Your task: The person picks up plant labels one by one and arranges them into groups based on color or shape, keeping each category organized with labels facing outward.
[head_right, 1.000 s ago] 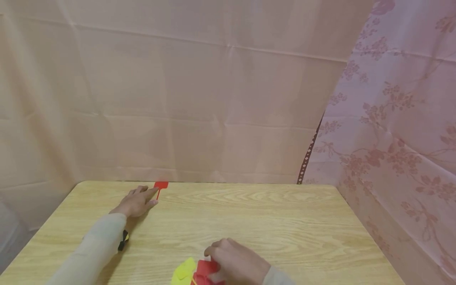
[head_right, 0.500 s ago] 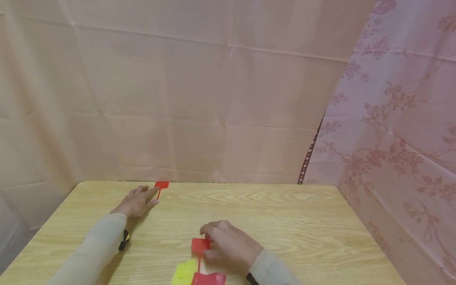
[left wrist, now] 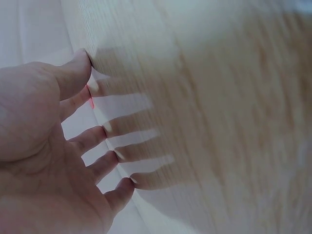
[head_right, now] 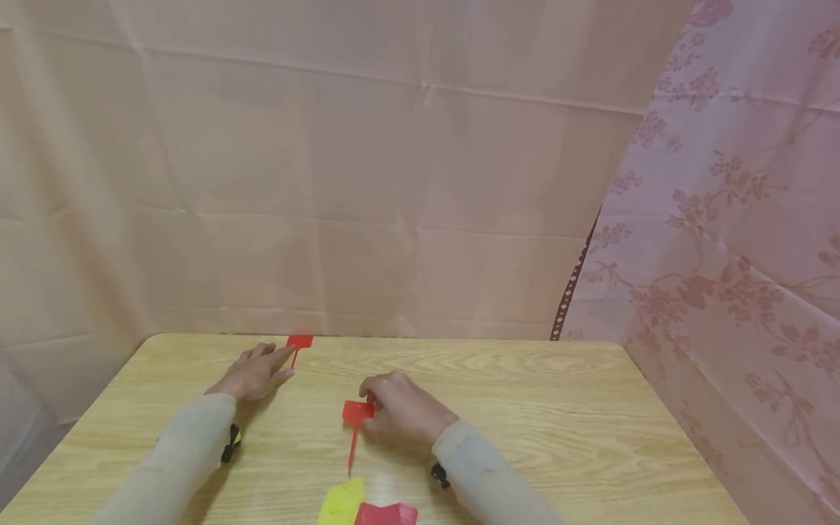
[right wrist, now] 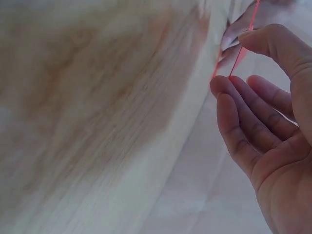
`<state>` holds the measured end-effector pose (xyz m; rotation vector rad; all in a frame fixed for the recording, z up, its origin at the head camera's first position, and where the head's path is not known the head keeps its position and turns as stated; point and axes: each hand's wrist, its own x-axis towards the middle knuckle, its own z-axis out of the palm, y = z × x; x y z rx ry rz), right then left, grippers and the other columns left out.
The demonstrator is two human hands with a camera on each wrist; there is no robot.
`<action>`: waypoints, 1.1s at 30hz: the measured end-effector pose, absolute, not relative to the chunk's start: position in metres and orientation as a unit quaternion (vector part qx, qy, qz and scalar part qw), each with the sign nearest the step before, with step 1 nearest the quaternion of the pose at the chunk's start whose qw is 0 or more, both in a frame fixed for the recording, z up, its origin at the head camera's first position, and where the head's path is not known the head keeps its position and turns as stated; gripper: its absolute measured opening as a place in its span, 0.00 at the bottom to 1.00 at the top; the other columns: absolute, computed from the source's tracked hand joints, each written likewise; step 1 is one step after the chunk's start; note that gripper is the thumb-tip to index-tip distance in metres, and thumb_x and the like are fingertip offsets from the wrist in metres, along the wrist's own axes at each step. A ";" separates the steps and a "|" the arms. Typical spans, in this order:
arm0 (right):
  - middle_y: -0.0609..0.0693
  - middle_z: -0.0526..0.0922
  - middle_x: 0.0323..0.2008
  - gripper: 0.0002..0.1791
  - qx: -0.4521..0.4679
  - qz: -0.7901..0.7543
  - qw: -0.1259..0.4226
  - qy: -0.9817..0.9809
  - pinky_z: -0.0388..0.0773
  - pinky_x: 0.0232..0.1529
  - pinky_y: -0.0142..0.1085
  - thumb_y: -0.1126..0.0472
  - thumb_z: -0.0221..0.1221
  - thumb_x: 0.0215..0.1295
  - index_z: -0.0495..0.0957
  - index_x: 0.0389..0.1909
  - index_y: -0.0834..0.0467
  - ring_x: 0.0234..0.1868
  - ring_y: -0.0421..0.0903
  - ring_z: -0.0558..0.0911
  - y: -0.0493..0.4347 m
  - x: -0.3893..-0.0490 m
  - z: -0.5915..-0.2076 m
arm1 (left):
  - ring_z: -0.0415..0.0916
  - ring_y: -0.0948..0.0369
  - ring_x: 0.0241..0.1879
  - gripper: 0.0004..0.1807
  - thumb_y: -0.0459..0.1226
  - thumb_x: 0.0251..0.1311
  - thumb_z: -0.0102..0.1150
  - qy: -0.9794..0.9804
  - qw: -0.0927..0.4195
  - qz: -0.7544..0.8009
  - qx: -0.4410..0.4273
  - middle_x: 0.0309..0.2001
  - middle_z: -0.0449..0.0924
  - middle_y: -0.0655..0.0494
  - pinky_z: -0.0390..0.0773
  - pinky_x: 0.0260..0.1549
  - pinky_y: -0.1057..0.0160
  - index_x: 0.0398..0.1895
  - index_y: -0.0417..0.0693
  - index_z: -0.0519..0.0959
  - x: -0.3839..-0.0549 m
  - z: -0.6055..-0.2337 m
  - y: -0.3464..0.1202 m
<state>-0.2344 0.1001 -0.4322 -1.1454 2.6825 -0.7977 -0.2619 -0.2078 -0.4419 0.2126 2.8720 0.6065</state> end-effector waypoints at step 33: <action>0.47 0.84 0.37 0.14 -0.360 -0.153 0.024 0.920 0.77 0.43 0.30 0.61 0.70 0.63 0.83 0.48 0.60 0.35 0.40 0.77 0.029 -0.314 -0.447 | 0.46 0.27 0.72 0.31 0.45 0.77 0.51 0.972 0.101 0.201 0.060 0.76 0.50 0.28 0.49 0.68 0.28 0.78 0.44 0.61 -0.264 -0.444 -0.206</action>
